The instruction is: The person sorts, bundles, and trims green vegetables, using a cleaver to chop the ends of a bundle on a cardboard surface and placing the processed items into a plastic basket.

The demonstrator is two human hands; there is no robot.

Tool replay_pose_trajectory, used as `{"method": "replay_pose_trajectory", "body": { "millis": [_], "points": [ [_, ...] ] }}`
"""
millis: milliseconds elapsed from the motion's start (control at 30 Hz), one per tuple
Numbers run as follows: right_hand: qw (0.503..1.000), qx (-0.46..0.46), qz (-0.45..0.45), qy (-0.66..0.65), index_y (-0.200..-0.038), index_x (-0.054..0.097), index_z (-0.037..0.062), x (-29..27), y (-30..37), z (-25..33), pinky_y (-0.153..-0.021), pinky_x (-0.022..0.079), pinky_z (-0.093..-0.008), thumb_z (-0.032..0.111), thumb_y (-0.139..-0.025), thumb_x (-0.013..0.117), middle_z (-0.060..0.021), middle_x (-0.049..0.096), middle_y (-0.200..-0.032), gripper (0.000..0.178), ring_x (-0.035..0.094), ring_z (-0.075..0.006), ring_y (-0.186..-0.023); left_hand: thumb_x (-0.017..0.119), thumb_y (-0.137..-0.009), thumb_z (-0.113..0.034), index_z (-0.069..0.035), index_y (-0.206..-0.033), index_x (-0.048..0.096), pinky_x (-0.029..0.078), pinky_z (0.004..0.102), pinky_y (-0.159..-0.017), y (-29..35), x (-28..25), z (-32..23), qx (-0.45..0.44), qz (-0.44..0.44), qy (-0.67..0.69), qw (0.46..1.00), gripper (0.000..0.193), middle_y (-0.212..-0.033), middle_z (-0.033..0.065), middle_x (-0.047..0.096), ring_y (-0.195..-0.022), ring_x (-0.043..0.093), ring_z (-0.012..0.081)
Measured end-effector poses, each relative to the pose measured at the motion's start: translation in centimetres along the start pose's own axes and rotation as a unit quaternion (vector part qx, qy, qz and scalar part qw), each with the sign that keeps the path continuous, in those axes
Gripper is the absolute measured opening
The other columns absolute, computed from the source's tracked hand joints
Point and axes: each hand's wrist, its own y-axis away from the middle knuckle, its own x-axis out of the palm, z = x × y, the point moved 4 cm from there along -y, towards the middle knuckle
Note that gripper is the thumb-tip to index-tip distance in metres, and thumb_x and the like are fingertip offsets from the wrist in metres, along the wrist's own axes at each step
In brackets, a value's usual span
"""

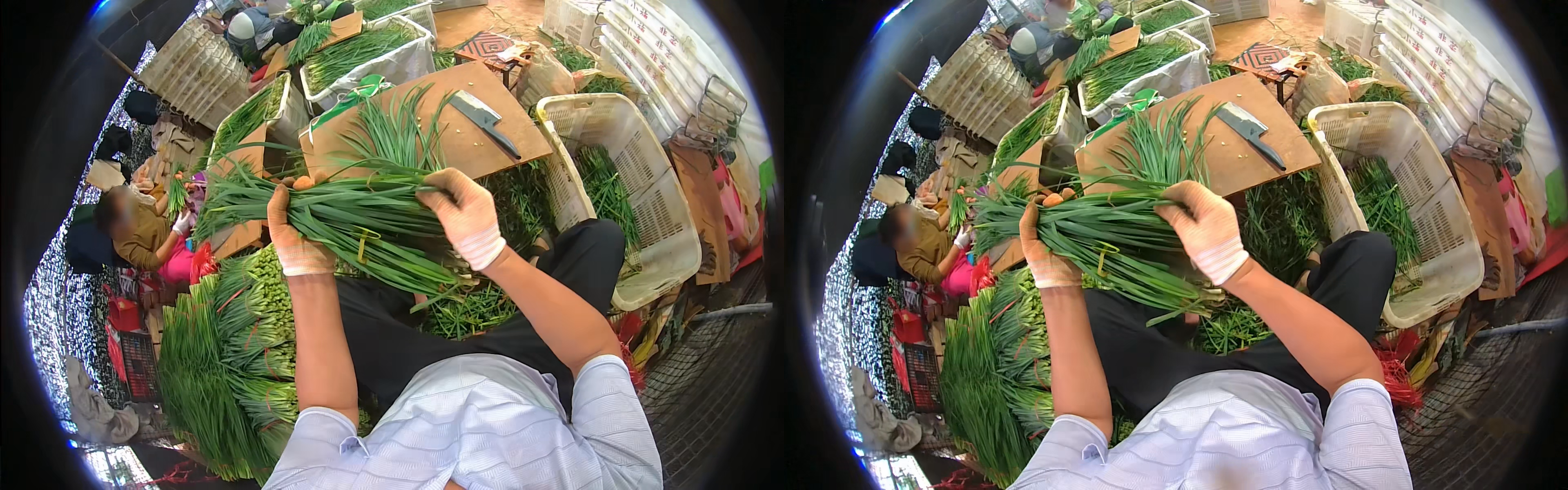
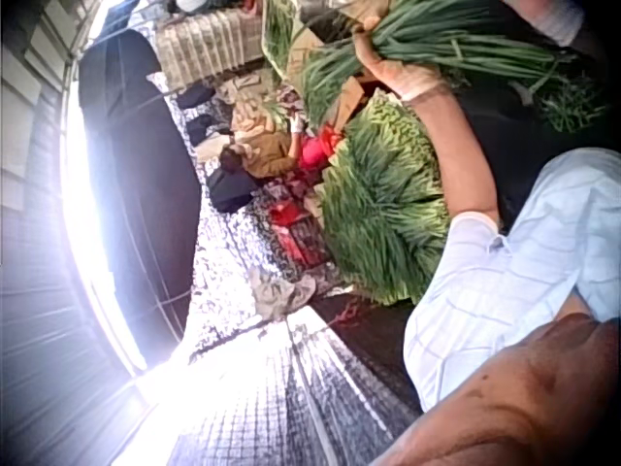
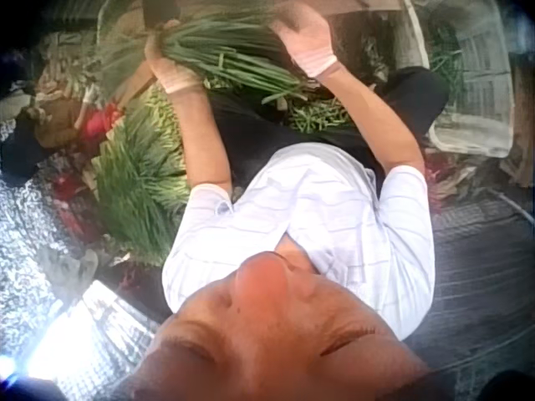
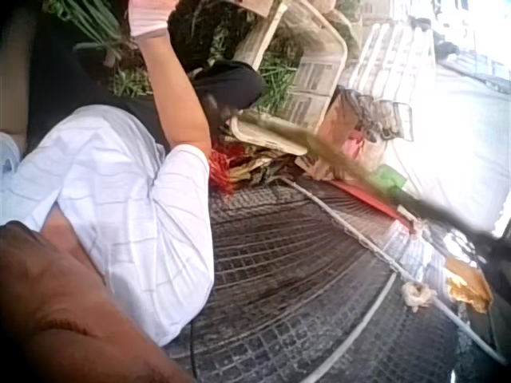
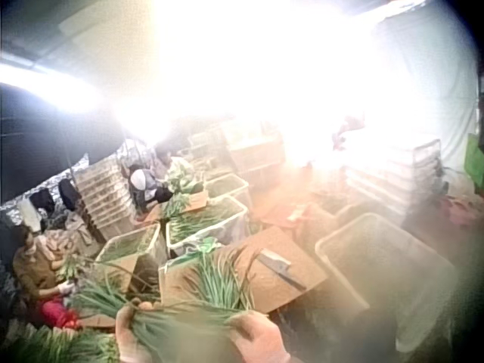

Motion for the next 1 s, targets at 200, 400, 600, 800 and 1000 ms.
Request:
{"method": "replay_pose_trajectory", "body": {
  "millis": [200,400,600,800,1000],
  "points": [
    [0.967,-0.073,-0.068,0.236,-0.101,0.061,0.0014,-6.9,-0.2,-0.7,-0.05,0.039,-0.028,0.017,-0.097,0.058,-0.0005,0.049,-0.063,0.016,0.047,-0.0106,-0.056,0.065,-0.089,-0.026,-0.002,-0.09,0.065,0.055,0.0496,-0.09,-0.3,-1.5,-1.2,0.022,-0.068,-0.014,0.997,0.024,-0.104,0.0181,0.068,-0.097,0.065,0.0326],
    [0.972,0.151,0.135,0.122,-0.116,0.066,-0.0007,-4.2,3.0,4.5,-0.064,0.049,-0.0261,0.019,-0.09,0.064,-0.0084,0.069,-0.085,0.033,0.061,-0.0102,-0.067,0.063,-0.09,-0.027,-0.003,-0.092,0.068,0.051,0.0489,-0.096,0.0,-0.3,-1.8,0.018,-0.013,-0.017,1.0,0.025,-0.101,0.0147,0.069,-0.104,0.063,0.0295],
    [0.938,0.157,0.173,0.256,-0.112,0.067,-0.0026,4.7,3.0,1.3,-0.074,0.053,-0.0334,0.039,-0.083,0.073,-0.0163,0.07,-0.081,0.051,0.068,-0.0245,-0.074,0.065,-0.092,-0.022,-0.004,-0.096,0.062,0.053,0.0486,-0.094,1.9,2.1,1.3,0.011,0.008,0.016,1.0,0.019,-0.098,0.0143,0.067,-0.1,0.063,0.0274],
    [0.998,0.043,-0.003,0.042,-0.098,0.07,0.0008,4.8,2.3,-1.6,-0.07,0.051,-0.0325,0.017,-0.09,0.069,-0.0164,0.069,-0.079,0.018,0.065,-0.0218,-0.072,0.064,-0.093,-0.029,-0.005,-0.097,0.062,0.054,0.0452,-0.091,2.7,3.3,2.0,0.056,-0.006,-0.073,0.996,0.024,-0.105,0.0141,0.066,-0.097,0.063,0.0271],
    [0.922,0.208,0.104,-0.309,-0.098,0.062,0.0042,1.8,0.3,3.2,-0.06,0.045,-0.0276,0.028,-0.097,0.059,-0.0014,0.057,-0.065,0.024,0.055,-0.0142,-0.059,0.066,-0.089,-0.029,-0.004,-0.095,0.063,0.053,0.0459,-0.092,2.0,1.1,0.9,0.024,-0.042,-0.046,0.998,0.026,-0.105,0.0137,0.066,-0.096,0.062,0.0296]
  ]
}}
